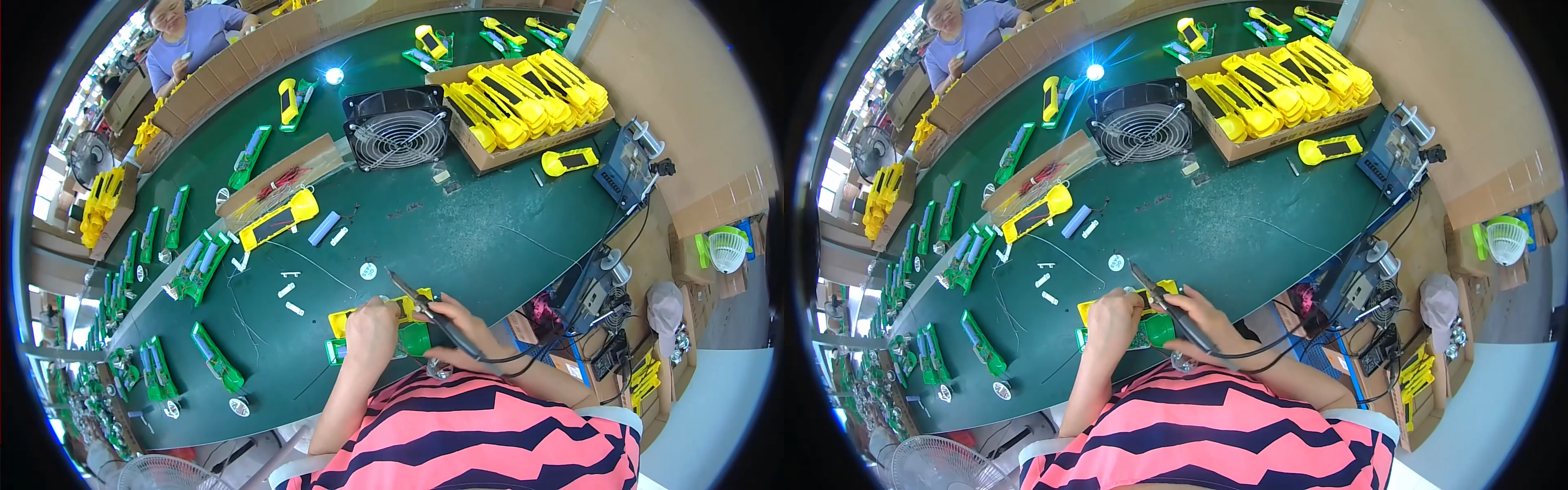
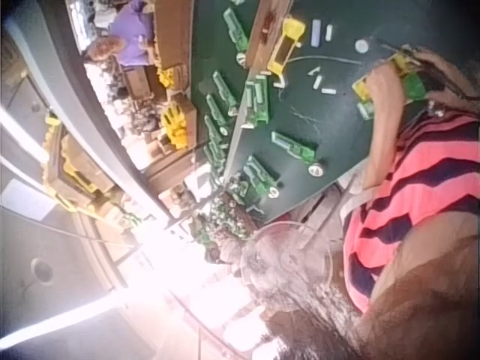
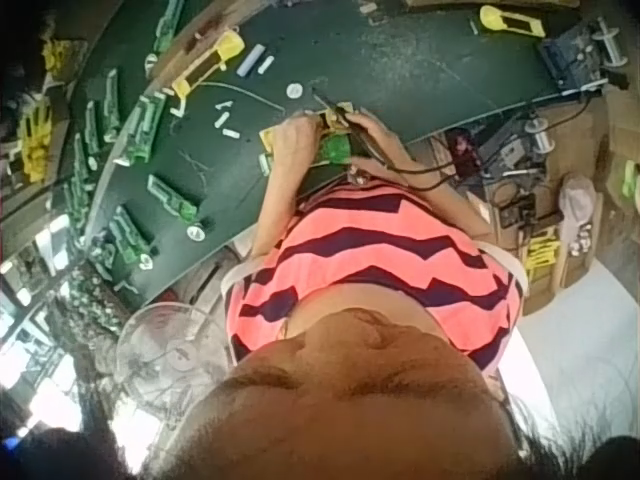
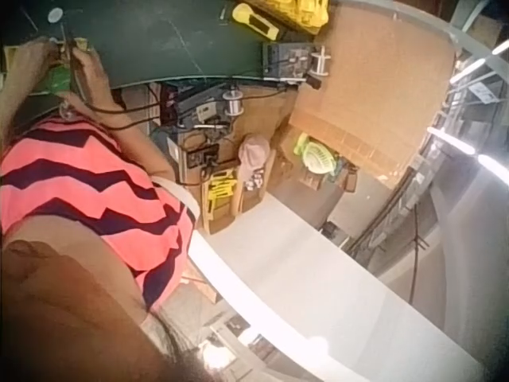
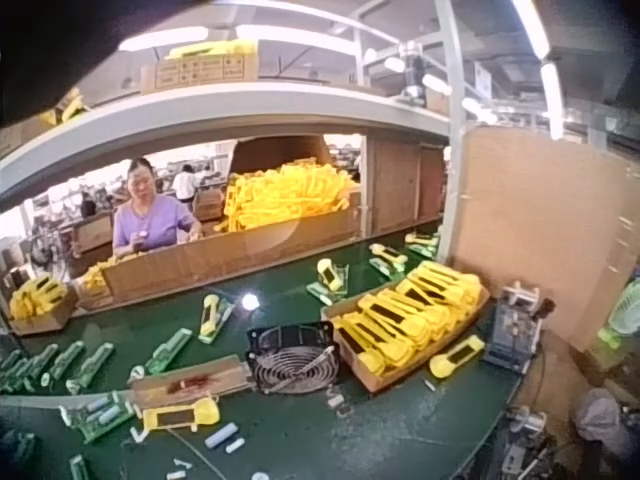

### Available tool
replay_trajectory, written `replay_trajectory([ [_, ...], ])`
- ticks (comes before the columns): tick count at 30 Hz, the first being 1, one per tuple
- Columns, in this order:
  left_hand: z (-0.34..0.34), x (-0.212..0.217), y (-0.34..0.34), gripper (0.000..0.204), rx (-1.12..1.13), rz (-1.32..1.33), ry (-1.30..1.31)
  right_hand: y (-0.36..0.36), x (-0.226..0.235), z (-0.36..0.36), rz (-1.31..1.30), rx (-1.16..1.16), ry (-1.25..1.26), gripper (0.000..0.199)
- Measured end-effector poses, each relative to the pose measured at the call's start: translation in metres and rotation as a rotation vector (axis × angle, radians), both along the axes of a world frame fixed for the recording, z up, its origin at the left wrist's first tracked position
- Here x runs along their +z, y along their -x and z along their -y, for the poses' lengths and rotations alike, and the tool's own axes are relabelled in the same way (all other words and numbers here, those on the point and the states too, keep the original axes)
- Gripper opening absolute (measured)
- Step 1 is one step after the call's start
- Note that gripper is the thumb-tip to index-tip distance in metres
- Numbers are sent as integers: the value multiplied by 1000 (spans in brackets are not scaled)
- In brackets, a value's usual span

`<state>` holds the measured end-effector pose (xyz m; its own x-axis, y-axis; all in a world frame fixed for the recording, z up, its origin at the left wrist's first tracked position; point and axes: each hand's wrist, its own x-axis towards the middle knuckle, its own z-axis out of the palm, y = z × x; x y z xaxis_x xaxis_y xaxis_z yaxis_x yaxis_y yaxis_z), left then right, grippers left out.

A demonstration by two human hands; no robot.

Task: Soldering internal wiring and components to assemble portable handheld lights on a factory production line.

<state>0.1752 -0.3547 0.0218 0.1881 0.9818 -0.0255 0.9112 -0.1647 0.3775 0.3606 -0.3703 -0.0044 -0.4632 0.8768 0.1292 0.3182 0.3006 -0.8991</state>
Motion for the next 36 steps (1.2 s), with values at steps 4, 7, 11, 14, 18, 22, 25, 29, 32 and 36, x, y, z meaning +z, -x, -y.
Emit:
replay_trajectory([
  [4,1,-2,0,4,7,13,-14,7,-6,1,-32,84,60,79],
  [7,2,-1,0,4,14,16,-19,8,-1,-3,-42,124,-103,74],
  [11,7,6,4,7,-23,56,-43,10,-2,-6,-71,168,-143,69],
  [14,15,36,14,29,37,284,-78,2,-6,-13,-49,208,-206,69],
  [18,32,45,34,24,3,265,-103,-3,2,-33,-66,232,-208,69],
  [22,33,-2,10,12,117,451,-302,-6,12,-52,19,240,-185,74],
  [25,35,-13,-2,11,306,513,-312,-4,15,-48,34,185,-71,65],
  [29,34,-7,-5,13,136,405,-349,-10,-1,-24,-71,-4,-95,45],
  [32,37,-10,-2,12,142,392,-327,-14,11,-7,-119,-120,-271,32],
  [36,39,-6,3,15,171,460,-293,-19,10,7,-176,-198,-334,17],
])
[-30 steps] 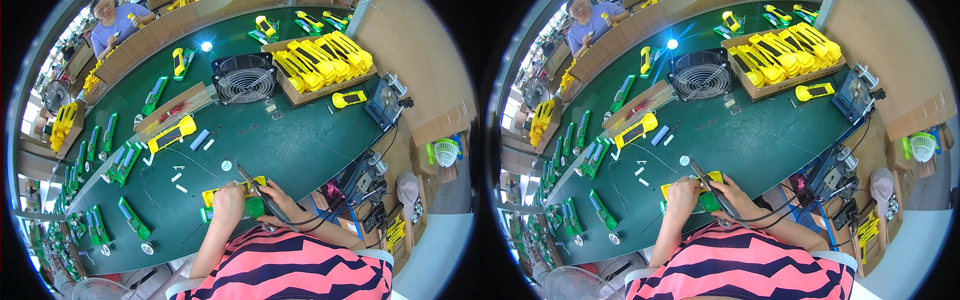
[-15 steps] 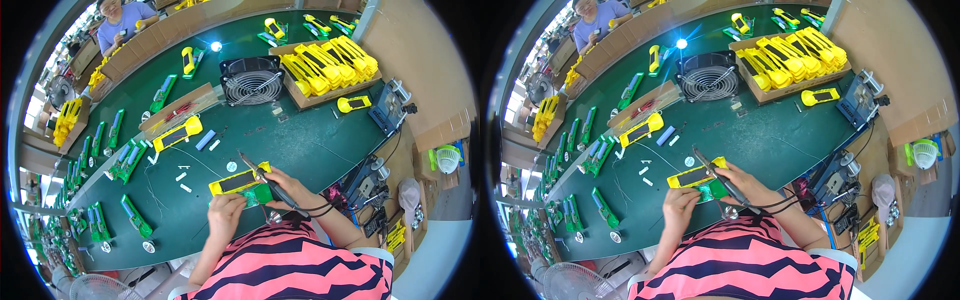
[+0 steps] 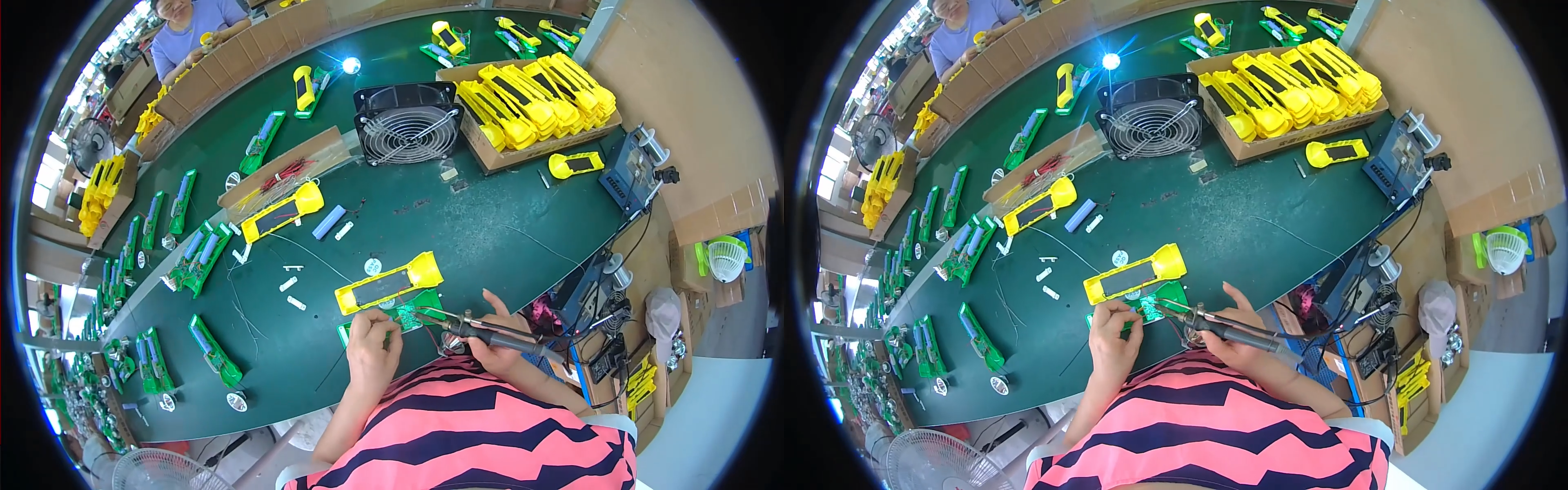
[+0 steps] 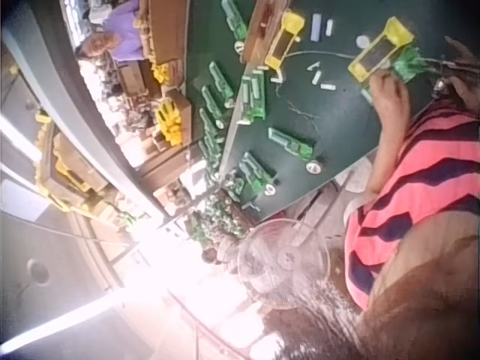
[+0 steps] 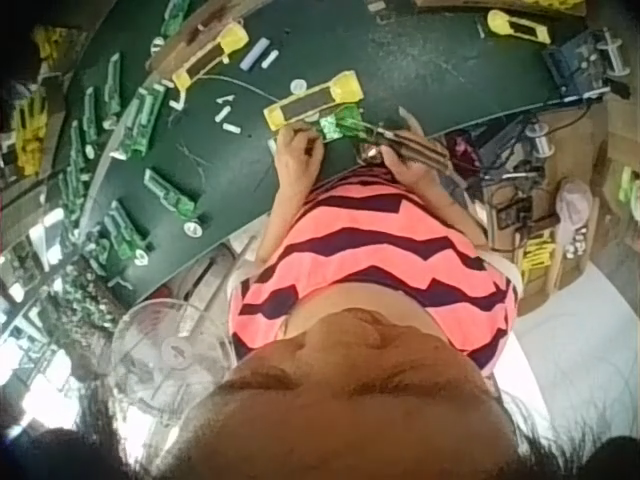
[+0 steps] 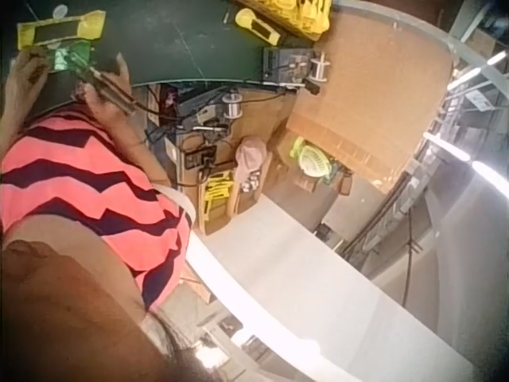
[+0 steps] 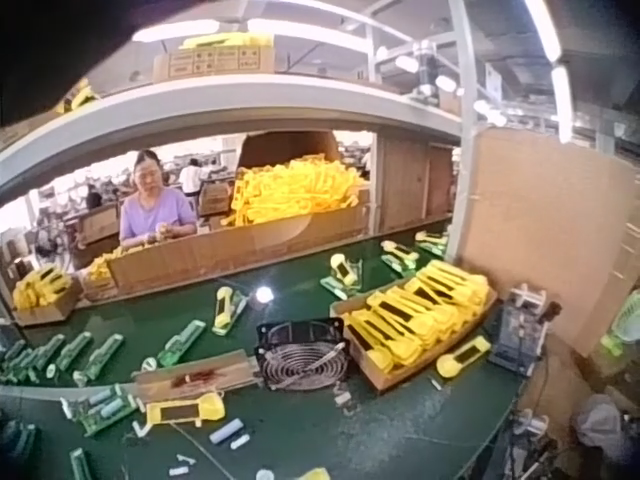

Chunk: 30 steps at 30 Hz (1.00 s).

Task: Soldering internal wiring and components to assemble portable handheld lights on a factory production line.

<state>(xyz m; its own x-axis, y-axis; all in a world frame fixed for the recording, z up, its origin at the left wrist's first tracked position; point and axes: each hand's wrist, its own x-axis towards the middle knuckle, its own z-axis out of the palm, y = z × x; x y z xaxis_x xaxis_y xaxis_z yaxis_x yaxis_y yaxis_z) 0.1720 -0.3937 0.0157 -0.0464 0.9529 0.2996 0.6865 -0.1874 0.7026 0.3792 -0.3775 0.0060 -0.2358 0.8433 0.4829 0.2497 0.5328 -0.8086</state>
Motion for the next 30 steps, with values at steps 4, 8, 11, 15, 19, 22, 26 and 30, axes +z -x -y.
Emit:
replay_trajectory([
  [4,-4,0,-3,14,5,-8,10,11,-24,12,-351,-150,173,14],
  [8,-3,0,-6,13,44,0,33,13,-33,15,-361,-175,243,14],
  [11,-3,-2,-7,15,45,-3,20,15,-31,15,-397,-183,269,14],
  [15,-2,-2,-7,16,52,-16,-2,15,-29,14,-361,-158,263,15],
  [19,-3,-2,-8,16,51,-16,-18,15,-30,13,-348,-142,241,15],
  [22,-3,-3,-9,16,54,-30,-23,15,-29,13,-355,-135,242,15],
  [26,-4,-4,-9,16,61,-30,-35,13,-29,13,-335,-124,262,16],
  [30,-4,-4,-10,15,62,-34,-33,10,-28,12,-332,-111,231,17],
])
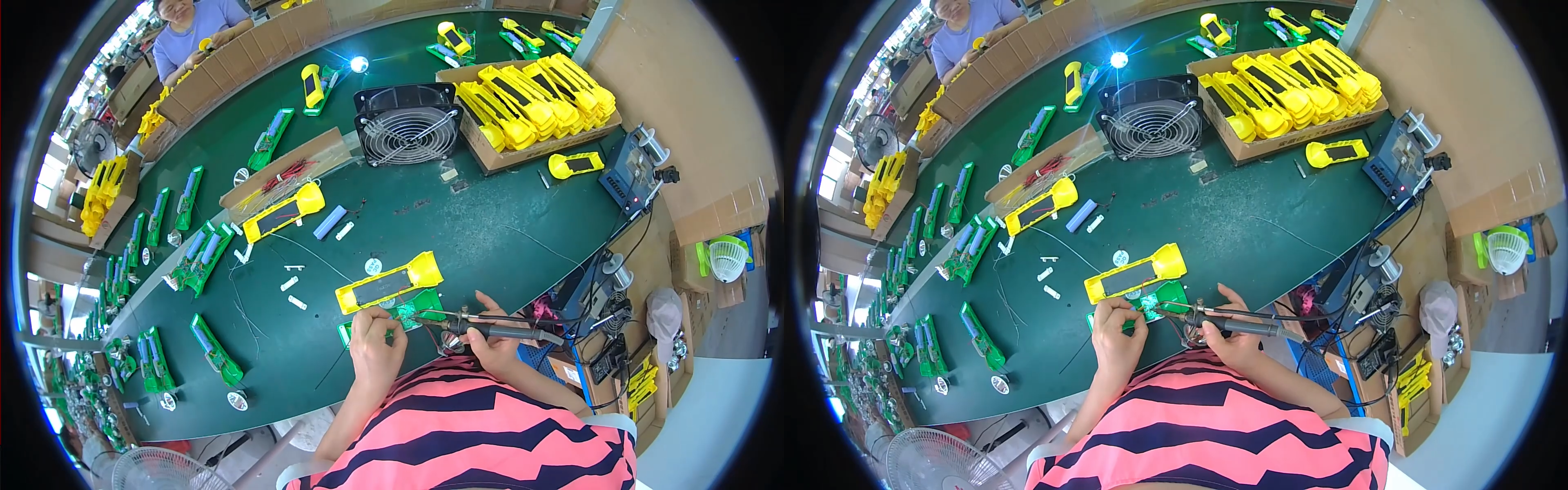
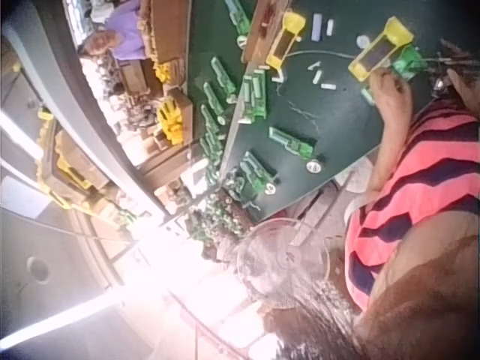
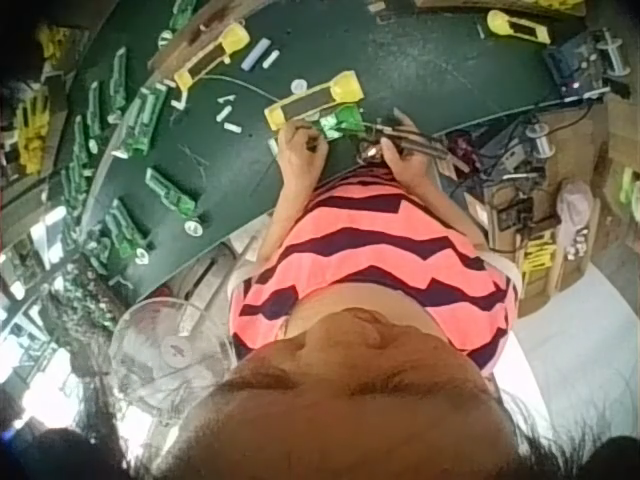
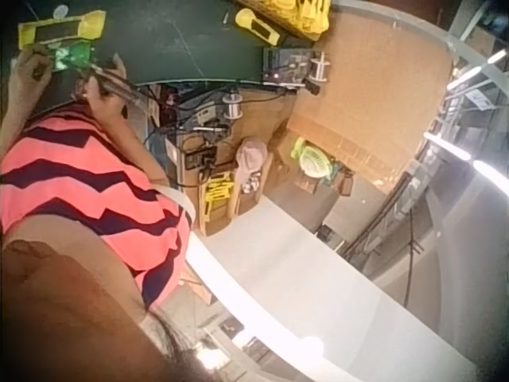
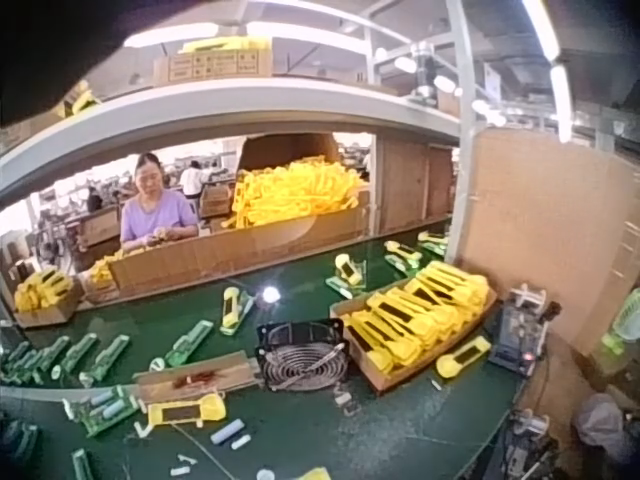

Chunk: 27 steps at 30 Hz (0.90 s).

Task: Soldering internal wiring and components to assemble portable handheld lights on a factory production line.

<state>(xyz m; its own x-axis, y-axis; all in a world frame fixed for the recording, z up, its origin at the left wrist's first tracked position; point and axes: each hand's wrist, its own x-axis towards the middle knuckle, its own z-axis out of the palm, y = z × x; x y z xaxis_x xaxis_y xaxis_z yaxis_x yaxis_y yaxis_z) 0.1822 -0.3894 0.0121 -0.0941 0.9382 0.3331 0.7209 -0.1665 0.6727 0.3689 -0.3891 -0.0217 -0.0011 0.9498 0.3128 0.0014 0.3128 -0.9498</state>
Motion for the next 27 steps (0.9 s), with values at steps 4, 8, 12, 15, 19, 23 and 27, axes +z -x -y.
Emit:
replay_trajectory([
  [4,0,0,1,15,-8,-17,-9,-5,9,-6,2,-49,-82,15],
  [8,0,0,0,15,-6,-16,4,-7,11,-8,41,-66,-146,13],
  [12,0,1,0,16,-11,-35,20,-9,11,-7,58,-61,-155,12],
  [15,-2,2,1,16,-10,-52,0,-8,16,-5,59,-67,-127,13],
  [19,-2,7,4,17,-6,105,105,-8,15,-5,46,-65,-121,14],
  [23,14,21,22,23,-111,-251,-37,-9,16,-6,64,-49,-161,14],
  [27,33,49,43,23,-12,-653,589,-11,13,-7,106,-28,-203,16],
])
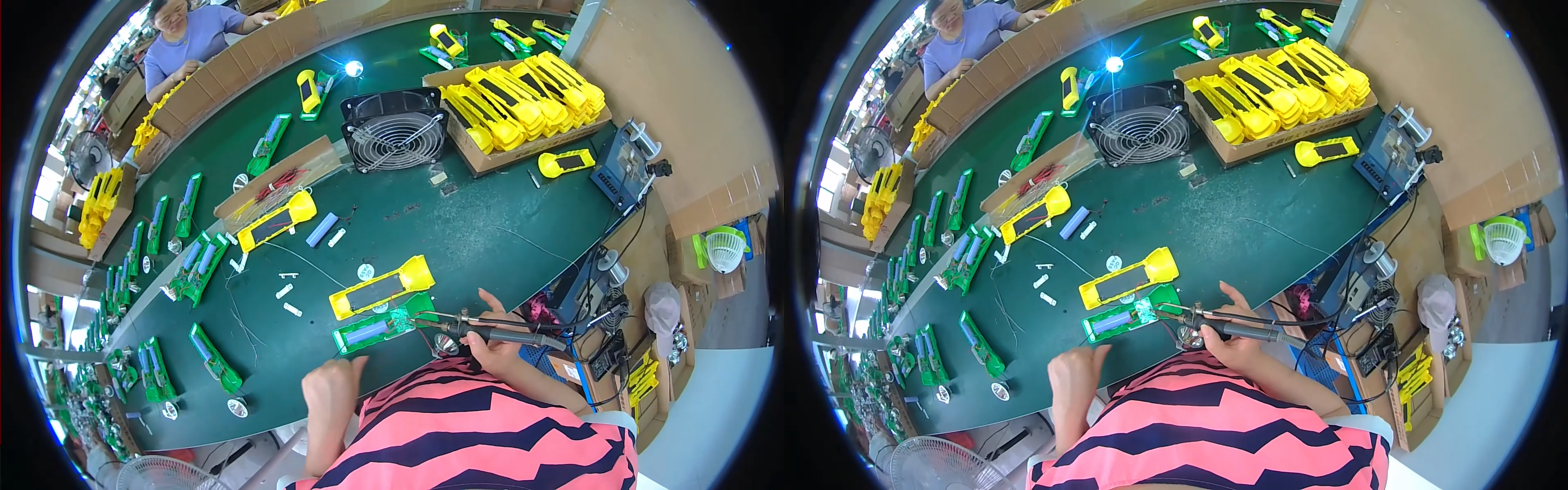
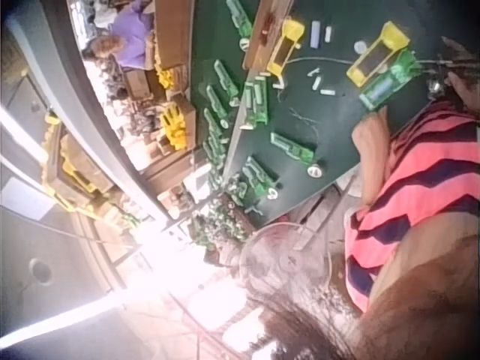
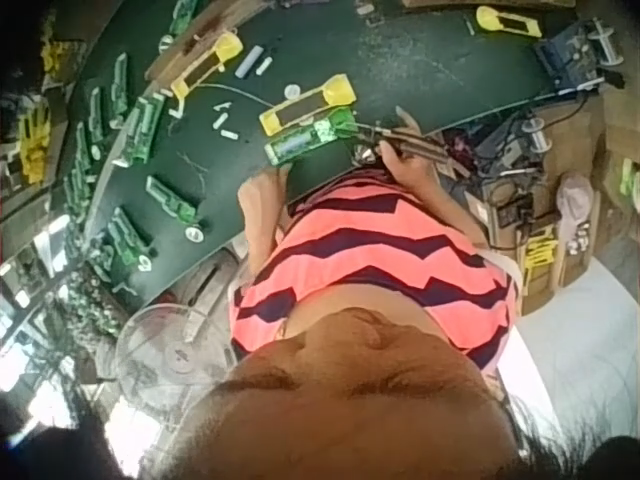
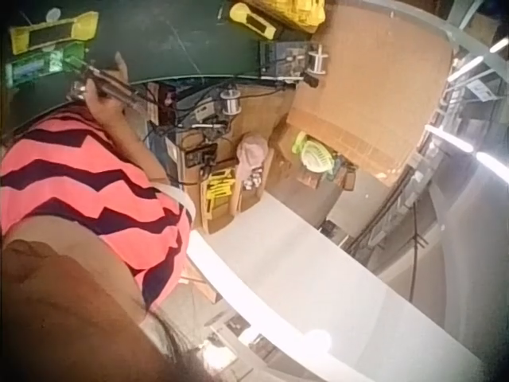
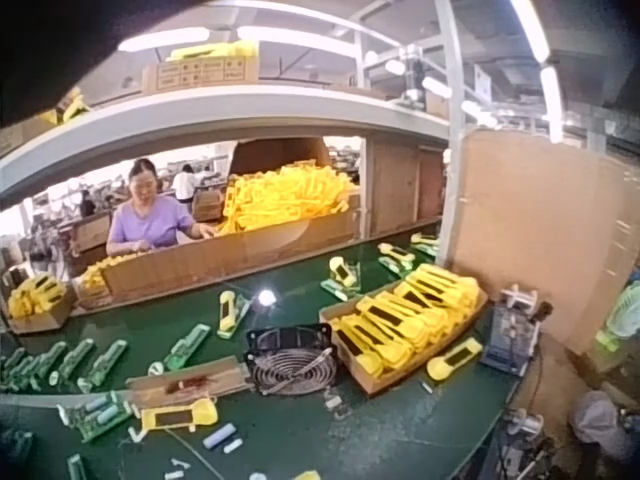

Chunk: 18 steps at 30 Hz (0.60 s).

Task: Soldering internal wiring and components to assemble portable handheld lights on a factory production line.

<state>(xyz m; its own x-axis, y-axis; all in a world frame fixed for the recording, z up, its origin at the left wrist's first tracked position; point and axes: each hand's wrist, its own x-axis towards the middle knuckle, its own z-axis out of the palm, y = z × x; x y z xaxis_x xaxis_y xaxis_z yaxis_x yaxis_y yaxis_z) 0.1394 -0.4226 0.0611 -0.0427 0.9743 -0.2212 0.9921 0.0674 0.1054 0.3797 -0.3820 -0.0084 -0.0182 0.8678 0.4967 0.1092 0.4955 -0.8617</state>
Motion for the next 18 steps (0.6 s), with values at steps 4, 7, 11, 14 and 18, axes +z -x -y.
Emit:
replay_trajectory([
  [4,-8,-2,5,14,-1,88,-501,3,-7,-1,4,16,21,17],
  [7,-19,-7,-6,26,-217,178,-681,3,-2,-3,24,34,34,16],
  [11,-21,-34,-20,29,-309,400,-625,2,-1,-3,50,26,38,16],
  [14,-22,-43,-24,29,-359,446,-589,1,-2,-1,31,20,44,16],
  [18,-26,-37,-27,27,-376,356,-569,-1,-2,-1,23,8,81,16],
])
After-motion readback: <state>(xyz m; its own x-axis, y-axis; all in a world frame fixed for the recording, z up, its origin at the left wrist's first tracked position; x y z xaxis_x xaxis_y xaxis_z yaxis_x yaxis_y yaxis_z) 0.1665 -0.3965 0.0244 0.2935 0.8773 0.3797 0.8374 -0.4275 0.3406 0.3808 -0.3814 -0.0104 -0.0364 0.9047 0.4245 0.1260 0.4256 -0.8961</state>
